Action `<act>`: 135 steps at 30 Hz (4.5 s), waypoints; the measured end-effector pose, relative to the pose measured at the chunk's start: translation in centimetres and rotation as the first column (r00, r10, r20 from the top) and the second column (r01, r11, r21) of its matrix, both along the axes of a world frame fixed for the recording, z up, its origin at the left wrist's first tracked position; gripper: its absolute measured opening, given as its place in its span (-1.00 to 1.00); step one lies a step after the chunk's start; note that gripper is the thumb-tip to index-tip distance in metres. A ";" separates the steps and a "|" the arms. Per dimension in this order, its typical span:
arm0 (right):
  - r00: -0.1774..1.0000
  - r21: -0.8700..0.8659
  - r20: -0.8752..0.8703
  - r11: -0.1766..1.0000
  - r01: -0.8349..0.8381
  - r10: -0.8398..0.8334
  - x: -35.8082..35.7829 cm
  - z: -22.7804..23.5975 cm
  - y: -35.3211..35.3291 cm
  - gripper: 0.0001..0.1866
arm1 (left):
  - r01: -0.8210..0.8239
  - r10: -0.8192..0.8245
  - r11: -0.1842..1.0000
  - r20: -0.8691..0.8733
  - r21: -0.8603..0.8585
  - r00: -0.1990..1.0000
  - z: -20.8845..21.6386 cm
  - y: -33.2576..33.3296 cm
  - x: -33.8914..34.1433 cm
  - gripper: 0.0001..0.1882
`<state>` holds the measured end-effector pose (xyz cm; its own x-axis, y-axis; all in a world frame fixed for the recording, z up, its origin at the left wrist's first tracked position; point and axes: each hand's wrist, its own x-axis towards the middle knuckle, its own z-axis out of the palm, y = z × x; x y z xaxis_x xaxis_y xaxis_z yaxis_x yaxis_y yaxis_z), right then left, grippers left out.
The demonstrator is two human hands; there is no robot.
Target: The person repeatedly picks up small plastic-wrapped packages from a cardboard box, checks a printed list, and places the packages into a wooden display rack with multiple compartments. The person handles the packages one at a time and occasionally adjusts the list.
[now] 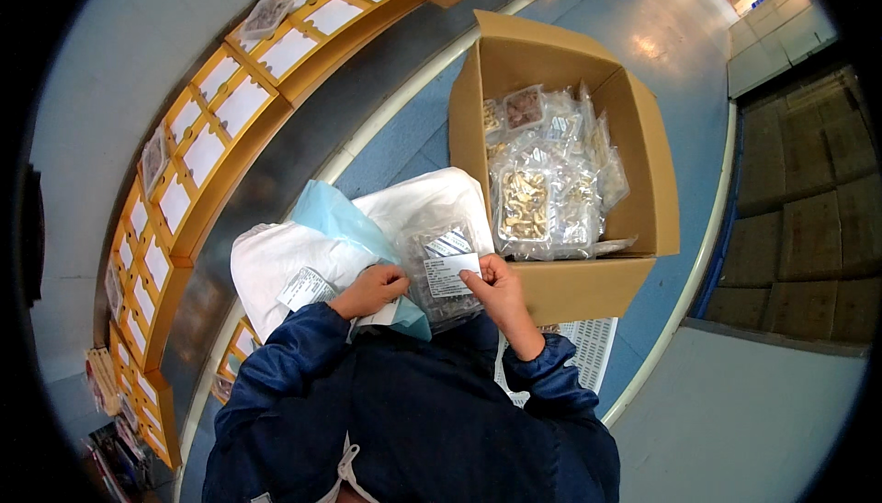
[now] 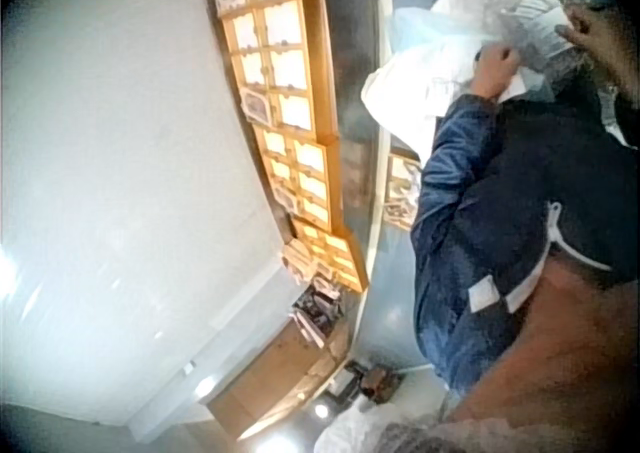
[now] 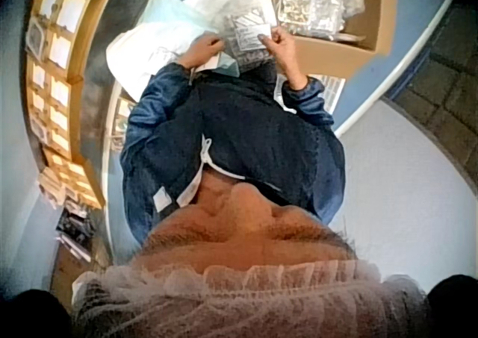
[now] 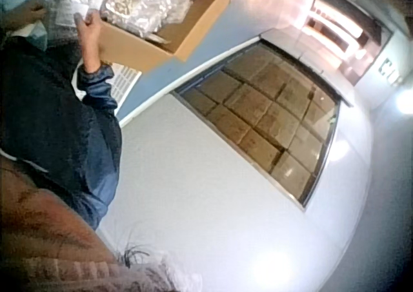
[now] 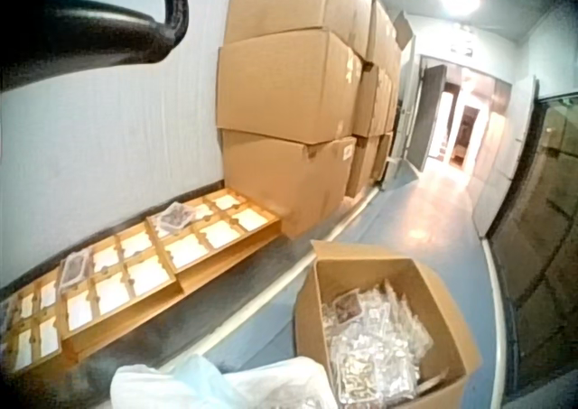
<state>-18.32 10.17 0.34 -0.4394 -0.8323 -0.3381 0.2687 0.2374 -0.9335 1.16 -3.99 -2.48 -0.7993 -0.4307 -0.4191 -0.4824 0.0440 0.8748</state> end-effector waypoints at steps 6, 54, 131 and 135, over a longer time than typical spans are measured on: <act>0.998 0.058 -0.061 0.998 -0.015 0.019 0.2 -0.5 -0.2 -0.89 | 0.028 -0.028 1.000 -0.009 -0.011 1.000 -0.3 -0.1 0.0 -0.71; 0.793 0.015 -0.603 0.995 -0.095 0.085 0.5 -1.3 -1.0 -0.80 | 0.044 -0.044 0.999 0.022 -0.012 0.999 -0.3 -0.5 0.0 -0.72; 0.953 -0.186 0.001 0.936 -0.299 0.304 2.8 3.9 -9.2 -0.76 | -0.446 0.568 0.817 -0.372 0.367 0.734 8.7 -3.1 0.1 -0.71; 0.867 -0.152 0.016 0.858 -0.491 0.499 -0.6 4.2 -10.6 -0.79 | -0.471 0.569 0.818 -0.349 0.331 0.744 8.6 -3.3 1.8 -0.71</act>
